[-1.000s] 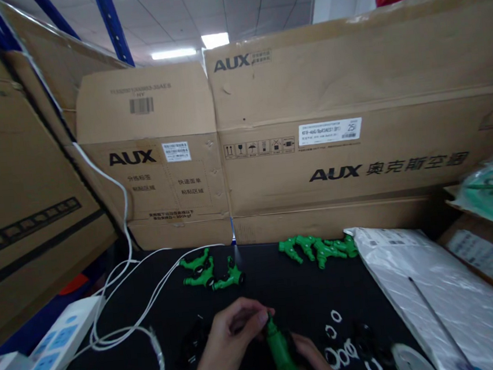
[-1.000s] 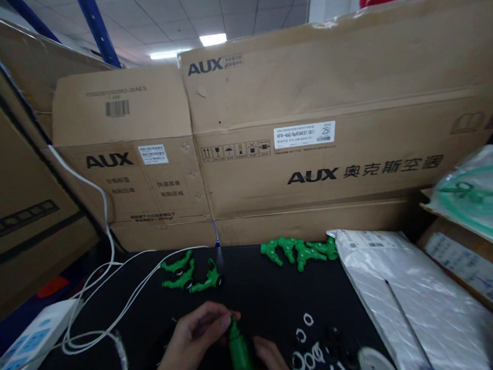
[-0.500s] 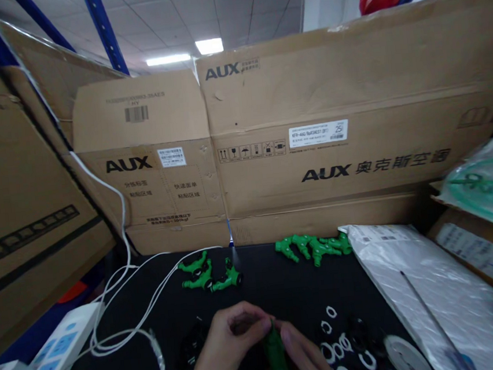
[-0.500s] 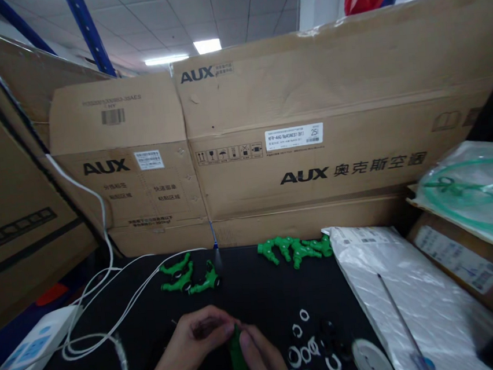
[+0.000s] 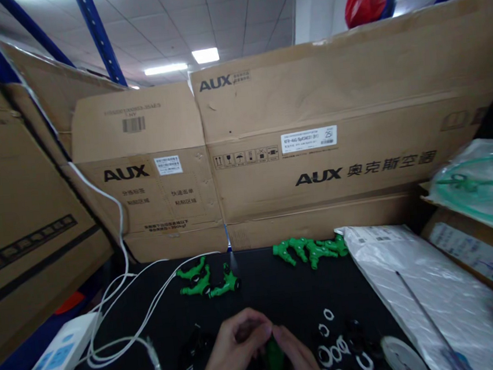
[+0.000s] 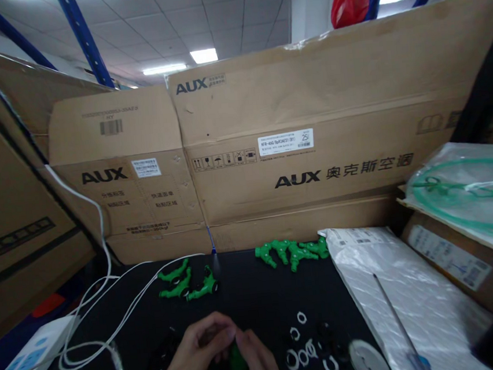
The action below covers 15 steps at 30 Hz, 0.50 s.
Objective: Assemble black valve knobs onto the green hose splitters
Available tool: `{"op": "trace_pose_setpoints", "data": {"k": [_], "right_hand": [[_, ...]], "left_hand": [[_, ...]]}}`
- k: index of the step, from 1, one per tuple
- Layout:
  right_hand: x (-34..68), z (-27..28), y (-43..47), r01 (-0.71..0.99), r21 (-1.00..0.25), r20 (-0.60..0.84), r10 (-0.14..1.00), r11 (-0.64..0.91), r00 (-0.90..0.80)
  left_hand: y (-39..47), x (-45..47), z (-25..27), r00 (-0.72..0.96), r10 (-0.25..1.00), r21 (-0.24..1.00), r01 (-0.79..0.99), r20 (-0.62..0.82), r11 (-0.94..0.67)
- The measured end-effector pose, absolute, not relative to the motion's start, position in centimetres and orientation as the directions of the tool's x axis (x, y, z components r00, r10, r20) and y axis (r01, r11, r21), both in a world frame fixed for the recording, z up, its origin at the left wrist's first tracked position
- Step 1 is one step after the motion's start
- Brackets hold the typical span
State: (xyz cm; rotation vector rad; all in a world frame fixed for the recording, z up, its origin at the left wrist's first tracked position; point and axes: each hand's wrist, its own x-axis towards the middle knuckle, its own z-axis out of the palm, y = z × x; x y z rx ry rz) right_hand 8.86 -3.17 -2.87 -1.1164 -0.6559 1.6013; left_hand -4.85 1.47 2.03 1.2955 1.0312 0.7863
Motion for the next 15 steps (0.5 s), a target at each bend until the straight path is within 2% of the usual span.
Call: {"op": "trace_pose_setpoints", "data": {"k": [6,15], "right_hand": [[8.6,-4.5,-2.3,-0.519,-0.766,-0.433,0.901,-0.378,-0.018],[7.8,-5.2,-2.6,-0.618,-0.695,-0.436,0.899,-0.368,-0.044]], "left_hand": [[1.0,-4.1,2.3,0.342,0.917,0.978,0.028,-0.205,0.208],[0.0,-4.2,0.9,0.316,0.908,0.942,-0.103,-0.275,0.320]]}}
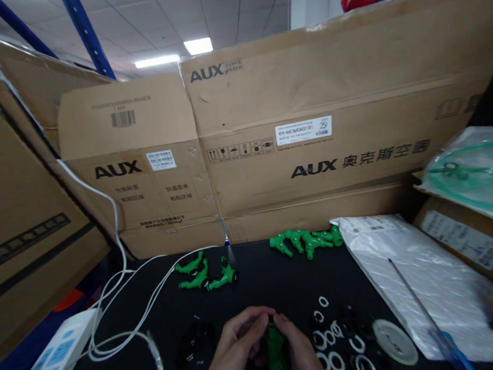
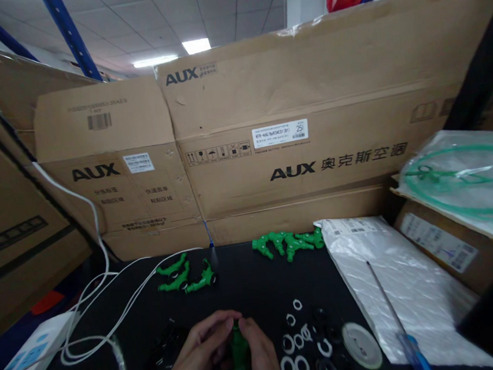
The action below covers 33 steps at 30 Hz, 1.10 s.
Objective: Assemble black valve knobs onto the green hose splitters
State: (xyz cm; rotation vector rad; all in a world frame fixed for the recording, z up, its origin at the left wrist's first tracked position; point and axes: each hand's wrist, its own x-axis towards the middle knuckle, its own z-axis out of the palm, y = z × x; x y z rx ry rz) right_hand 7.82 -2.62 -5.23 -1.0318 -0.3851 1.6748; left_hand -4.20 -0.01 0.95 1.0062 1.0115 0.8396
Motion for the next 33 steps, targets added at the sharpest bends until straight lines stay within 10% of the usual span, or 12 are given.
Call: {"op": "trace_pose_setpoints", "data": {"k": [20,33], "right_hand": [[8.0,-2.9,-3.9,-0.699,-0.632,-0.388,0.918,-0.334,-0.088],[7.8,-2.8,-5.3,-0.586,-0.770,-0.322,0.947,-0.252,0.016]], "left_hand": [[-1.9,-4.3,-0.2,0.184,0.978,0.979,0.158,0.102,-0.132],[-2.6,-4.0,-0.2,0.054,0.997,0.989,0.141,-0.046,0.038]]}}
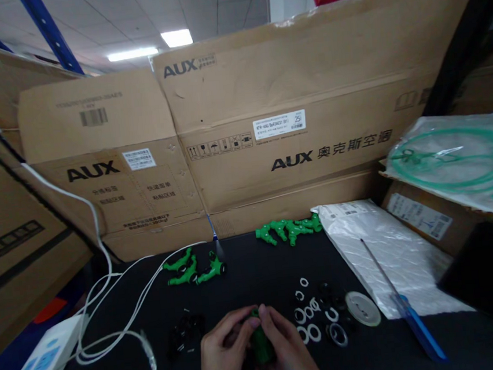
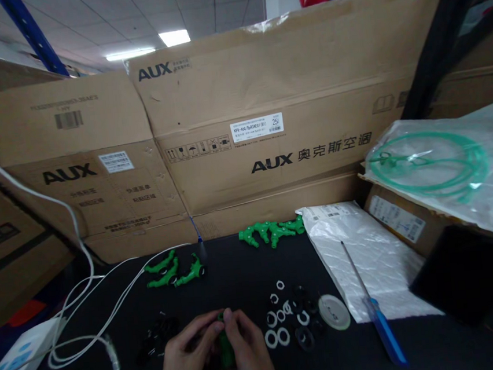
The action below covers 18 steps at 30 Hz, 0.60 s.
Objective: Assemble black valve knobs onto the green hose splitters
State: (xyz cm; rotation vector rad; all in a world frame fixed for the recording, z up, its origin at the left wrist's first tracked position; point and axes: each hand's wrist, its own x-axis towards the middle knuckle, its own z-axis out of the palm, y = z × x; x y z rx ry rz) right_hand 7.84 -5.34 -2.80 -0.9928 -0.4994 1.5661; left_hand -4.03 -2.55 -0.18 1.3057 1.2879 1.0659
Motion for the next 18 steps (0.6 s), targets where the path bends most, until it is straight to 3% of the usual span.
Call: {"op": "trace_pose_setpoints", "data": {"k": [13,18], "right_hand": [[7.7,-2.1,-6.9,-0.525,-0.844,-0.132,0.991,-0.113,0.000],[8.3,-2.1,-8.0,-0.374,-0.922,-0.141,0.985,-0.094,0.100]], "left_hand": [[-4.8,-3.8,1.1,-0.092,0.995,1.000,0.014,-0.025,0.027],[-6.4,-3.2,1.2,-0.128,0.991,0.999,0.022,-0.037,0.040]]}}
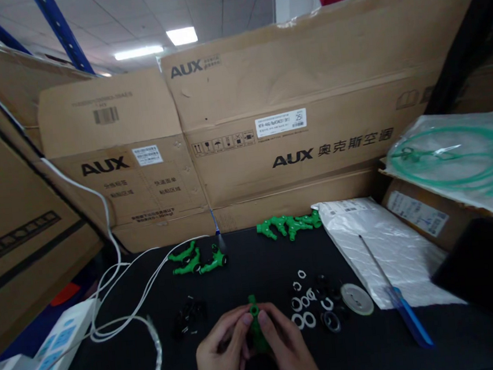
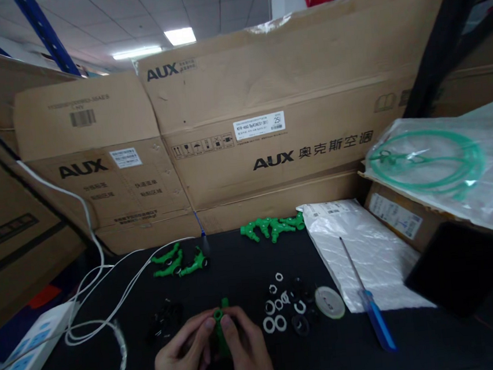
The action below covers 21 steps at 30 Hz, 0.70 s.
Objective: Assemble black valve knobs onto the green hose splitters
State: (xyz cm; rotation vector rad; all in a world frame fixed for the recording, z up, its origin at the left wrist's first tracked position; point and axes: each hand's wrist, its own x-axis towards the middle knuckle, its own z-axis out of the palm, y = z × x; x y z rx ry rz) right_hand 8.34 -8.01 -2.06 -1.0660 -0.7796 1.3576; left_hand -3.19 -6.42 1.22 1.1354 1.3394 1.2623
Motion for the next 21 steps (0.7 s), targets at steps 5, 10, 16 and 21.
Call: {"op": "trace_pose_setpoints", "data": {"k": [5,10,16,21], "right_hand": [[8.5,-0.9,-9.3,-0.265,-0.962,-0.123,0.972,-0.067,0.201],[8.1,-0.3,-10.2,-0.239,-0.971,0.006,0.998,0.020,0.059],[7.8,0.0,-10.8,-0.692,-0.722,-0.155,0.975,-0.001,0.162],[9.1,0.6,-10.6,-0.902,-0.363,-0.242,0.958,-0.235,-0.152]], "left_hand": [[-8.1,-3.2,1.0,-0.180,0.982,0.995,0.095,0.057,-0.041],[-8.7,-3.7,1.4,-0.130,0.990,0.993,0.118,0.044,-0.029],[-9.1,-4.2,2.7,-0.169,0.980,0.993,0.077,0.103,-0.091],[-7.8,-4.3,2.6,0.021,0.997,0.998,0.004,0.068,-0.068]]}}
